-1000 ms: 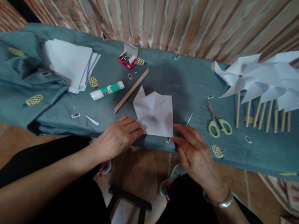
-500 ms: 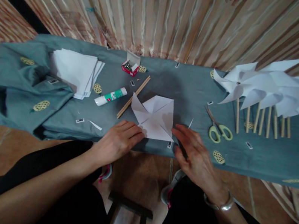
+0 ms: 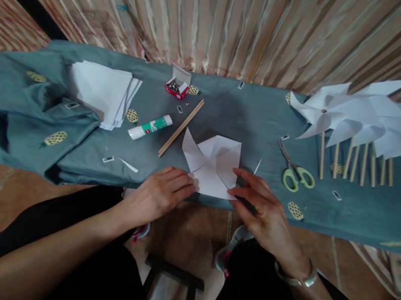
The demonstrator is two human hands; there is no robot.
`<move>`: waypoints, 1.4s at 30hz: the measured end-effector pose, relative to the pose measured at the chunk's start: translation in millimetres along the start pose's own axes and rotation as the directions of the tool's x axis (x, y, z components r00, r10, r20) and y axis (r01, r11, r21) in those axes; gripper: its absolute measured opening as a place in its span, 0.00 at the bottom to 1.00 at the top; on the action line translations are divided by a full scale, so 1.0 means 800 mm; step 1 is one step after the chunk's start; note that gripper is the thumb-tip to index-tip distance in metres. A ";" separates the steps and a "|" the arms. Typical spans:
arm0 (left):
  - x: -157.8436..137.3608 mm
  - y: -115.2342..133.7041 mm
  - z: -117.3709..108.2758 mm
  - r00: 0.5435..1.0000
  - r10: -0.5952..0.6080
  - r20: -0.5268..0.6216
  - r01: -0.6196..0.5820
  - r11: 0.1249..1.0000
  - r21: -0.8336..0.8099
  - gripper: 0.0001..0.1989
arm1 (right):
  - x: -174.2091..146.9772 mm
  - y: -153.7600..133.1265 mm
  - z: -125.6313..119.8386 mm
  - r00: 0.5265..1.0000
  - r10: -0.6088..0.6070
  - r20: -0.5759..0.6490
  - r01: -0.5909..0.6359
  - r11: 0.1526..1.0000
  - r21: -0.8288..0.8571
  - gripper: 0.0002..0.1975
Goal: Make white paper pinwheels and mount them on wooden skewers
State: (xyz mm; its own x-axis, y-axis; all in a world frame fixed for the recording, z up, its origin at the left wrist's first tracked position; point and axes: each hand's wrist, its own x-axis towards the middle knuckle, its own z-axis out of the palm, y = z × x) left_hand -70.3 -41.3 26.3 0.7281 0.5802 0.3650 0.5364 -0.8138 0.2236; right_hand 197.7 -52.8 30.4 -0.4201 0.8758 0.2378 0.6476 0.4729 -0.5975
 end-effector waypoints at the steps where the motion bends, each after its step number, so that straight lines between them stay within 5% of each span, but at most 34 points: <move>1: 0.000 0.000 0.001 1.000 -0.005 0.016 0.005 1.000 -0.005 0.08 | 0.000 0.001 0.000 1.000 0.009 0.005 -0.009 1.000 0.013 0.07; 14: 0.006 0.020 0.032 0.996 -0.039 0.081 0.048 0.992 -0.114 0.22 | 0.030 0.008 0.031 0.992 0.120 -0.026 -0.113 0.976 0.187 0.04; 20: 0.004 0.018 0.031 0.991 -0.088 0.103 0.104 0.981 -0.166 0.21 | 0.048 0.012 0.049 0.983 0.136 -0.123 -0.115 0.980 0.161 0.04; 42: 0.005 0.016 0.032 0.987 -0.152 0.053 0.160 0.965 -0.207 0.19 | 0.066 0.011 0.064 0.980 0.092 -0.174 -0.085 0.995 0.048 0.04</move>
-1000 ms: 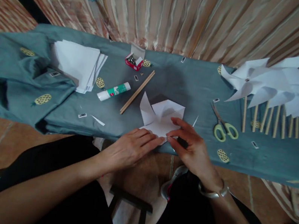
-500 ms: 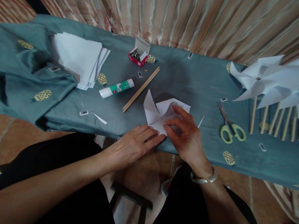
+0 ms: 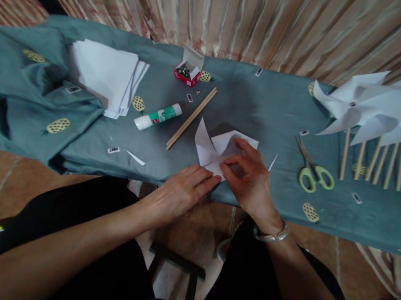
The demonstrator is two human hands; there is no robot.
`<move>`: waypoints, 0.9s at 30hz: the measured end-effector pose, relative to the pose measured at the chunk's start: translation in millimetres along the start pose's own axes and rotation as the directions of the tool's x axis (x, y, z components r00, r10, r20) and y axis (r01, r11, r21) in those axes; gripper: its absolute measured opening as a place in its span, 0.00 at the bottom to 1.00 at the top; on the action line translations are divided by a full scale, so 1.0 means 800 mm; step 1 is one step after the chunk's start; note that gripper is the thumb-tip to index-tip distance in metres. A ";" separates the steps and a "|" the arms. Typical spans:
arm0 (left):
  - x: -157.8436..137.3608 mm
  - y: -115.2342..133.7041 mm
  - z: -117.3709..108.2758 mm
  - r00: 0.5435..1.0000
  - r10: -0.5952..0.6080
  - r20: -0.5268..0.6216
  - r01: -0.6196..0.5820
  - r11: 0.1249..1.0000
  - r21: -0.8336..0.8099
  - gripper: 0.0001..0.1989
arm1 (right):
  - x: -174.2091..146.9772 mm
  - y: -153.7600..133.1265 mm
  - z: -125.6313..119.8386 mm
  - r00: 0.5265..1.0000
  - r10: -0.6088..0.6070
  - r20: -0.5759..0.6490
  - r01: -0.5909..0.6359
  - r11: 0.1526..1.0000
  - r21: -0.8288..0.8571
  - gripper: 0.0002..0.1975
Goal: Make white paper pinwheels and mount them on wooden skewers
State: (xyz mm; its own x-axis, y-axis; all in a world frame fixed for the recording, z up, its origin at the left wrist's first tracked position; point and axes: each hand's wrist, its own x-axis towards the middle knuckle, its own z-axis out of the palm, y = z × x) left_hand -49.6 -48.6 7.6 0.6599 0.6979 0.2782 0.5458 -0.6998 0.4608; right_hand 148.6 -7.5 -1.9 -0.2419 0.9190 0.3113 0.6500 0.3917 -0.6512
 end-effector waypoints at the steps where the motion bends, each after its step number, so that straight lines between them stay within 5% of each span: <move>1: 0.000 0.000 0.000 1.000 0.001 0.001 -0.001 1.000 0.002 0.19 | 0.000 0.000 0.000 1.000 0.003 0.002 -0.003 1.000 -0.001 0.04; 27: 0.002 0.000 0.001 0.999 -0.005 -0.032 0.004 0.999 -0.042 0.18 | 0.000 0.002 0.007 0.997 0.058 -0.047 -0.057 0.998 0.018 0.02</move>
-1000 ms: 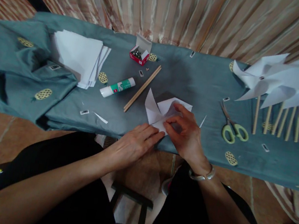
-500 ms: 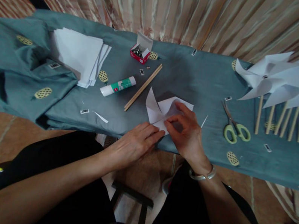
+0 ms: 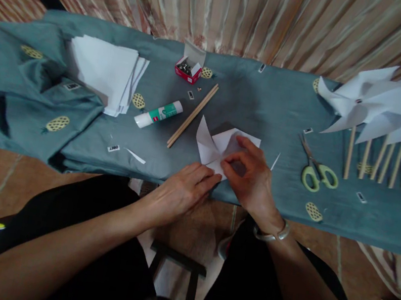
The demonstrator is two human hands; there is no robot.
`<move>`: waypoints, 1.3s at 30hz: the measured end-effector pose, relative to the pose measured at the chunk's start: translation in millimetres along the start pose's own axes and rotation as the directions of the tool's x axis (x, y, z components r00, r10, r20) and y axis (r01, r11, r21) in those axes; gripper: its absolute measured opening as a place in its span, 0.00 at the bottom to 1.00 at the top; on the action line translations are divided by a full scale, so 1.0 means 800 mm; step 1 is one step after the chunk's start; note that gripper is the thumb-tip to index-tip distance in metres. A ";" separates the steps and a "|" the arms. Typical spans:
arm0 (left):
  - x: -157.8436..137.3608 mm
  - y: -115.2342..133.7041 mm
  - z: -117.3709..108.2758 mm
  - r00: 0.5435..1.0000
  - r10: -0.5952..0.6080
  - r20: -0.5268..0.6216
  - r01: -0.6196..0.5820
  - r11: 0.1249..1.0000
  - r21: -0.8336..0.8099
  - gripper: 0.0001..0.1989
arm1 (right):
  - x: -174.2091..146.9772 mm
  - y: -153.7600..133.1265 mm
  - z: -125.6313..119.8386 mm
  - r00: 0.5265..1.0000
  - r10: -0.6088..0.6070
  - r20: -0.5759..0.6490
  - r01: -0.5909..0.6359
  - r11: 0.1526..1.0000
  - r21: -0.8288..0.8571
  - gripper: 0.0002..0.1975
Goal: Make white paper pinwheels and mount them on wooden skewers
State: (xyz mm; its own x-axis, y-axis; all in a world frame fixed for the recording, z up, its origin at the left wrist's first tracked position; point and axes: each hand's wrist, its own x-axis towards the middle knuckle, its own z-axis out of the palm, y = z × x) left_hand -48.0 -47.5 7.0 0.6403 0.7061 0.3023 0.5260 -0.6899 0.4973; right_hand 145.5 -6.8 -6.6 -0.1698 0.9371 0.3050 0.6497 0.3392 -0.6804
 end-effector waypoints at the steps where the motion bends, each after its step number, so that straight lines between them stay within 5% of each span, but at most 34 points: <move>1: 0.000 0.000 0.000 1.000 0.002 -0.002 -0.002 1.000 -0.004 0.18 | 0.000 0.000 0.000 1.000 0.004 -0.002 -0.004 1.000 0.001 0.02; 14: 0.001 0.001 -0.001 1.000 -0.019 0.015 0.019 1.000 0.003 0.17 | -0.003 -0.003 0.002 1.000 0.000 -0.011 0.000 1.000 -0.026 0.03; 22: 0.003 0.000 -0.003 1.000 -0.009 0.017 0.009 1.000 0.007 0.16 | -0.007 -0.001 0.004 0.993 -0.122 0.003 0.122 0.985 -0.119 0.07; 34: 0.003 -0.001 -0.002 0.998 -0.046 0.035 0.046 0.999 -0.008 0.16 | -0.016 -0.017 0.000 0.955 -0.207 0.213 0.282 0.860 -0.425 0.14; 39: 0.004 -0.001 -0.003 0.998 -0.057 0.022 0.057 0.998 0.005 0.15 | -0.016 -0.018 0.011 0.955 -0.230 0.187 0.291 0.848 -0.443 0.13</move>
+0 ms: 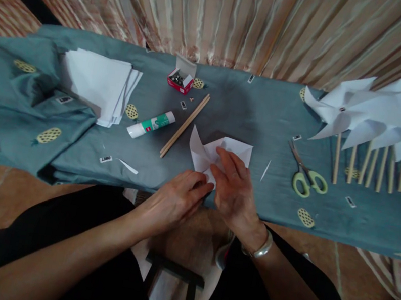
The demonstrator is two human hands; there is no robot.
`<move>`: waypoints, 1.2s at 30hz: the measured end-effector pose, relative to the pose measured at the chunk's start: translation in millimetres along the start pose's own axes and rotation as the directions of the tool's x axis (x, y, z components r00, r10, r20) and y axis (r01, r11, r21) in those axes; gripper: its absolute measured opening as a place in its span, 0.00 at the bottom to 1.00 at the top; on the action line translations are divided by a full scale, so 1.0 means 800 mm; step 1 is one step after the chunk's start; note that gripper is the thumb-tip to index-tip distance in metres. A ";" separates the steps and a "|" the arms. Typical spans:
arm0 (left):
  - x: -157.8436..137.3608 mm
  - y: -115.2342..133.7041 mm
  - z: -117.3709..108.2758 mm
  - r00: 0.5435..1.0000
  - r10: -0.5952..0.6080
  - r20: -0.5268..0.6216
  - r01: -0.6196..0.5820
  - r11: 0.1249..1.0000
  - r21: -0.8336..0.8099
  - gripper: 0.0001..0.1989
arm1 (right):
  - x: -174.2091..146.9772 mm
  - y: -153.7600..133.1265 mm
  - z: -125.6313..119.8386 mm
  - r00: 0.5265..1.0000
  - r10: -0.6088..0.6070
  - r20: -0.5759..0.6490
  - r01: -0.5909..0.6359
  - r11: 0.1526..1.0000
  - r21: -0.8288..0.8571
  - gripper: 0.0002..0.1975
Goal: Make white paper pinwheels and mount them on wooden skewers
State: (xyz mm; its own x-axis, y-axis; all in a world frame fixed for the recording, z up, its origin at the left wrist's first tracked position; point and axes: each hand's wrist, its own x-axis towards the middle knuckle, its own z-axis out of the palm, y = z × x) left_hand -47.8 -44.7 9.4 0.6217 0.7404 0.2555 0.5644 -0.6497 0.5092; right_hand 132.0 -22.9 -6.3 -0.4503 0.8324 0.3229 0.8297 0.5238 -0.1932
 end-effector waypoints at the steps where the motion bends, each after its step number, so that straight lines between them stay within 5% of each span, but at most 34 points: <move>1: 0.000 0.000 0.000 1.000 0.002 -0.008 -0.002 1.000 0.001 0.15 | 0.001 -0.001 0.002 1.000 -0.004 -0.021 0.005 1.000 0.014 0.13; 7: 0.001 0.000 0.000 1.000 0.015 -0.012 -0.014 1.000 0.025 0.14 | 0.000 0.001 0.007 0.999 -0.025 -0.041 0.029 0.992 0.121 0.14; 20: 0.009 0.001 0.000 0.998 -0.040 0.056 0.037 0.998 0.040 0.11 | 0.000 0.002 0.001 0.998 -0.047 -0.048 0.051 0.995 0.080 0.14; 24: 0.010 0.001 0.001 0.998 -0.050 0.039 0.048 0.997 0.059 0.10 | 0.001 0.022 -0.017 0.991 -0.015 -0.132 0.039 0.983 0.180 0.20; 27: 0.009 0.001 0.000 0.999 -0.045 0.030 0.043 0.997 0.065 0.11 | 0.008 0.049 -0.021 0.976 0.125 -0.179 -0.080 0.967 0.242 0.22; 36: 0.009 0.001 -0.003 0.999 -0.044 0.022 0.042 0.995 0.090 0.14 | 0.038 0.094 -0.007 0.982 0.187 -0.040 -0.162 0.924 0.346 0.23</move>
State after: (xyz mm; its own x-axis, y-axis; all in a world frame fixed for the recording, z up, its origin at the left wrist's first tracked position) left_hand -44.4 -39.1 13.6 0.6078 0.7645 0.2149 0.6366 -0.6308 0.4436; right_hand 182.6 40.7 -5.8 -0.2735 0.9078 0.3180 0.7257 0.4118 -0.5512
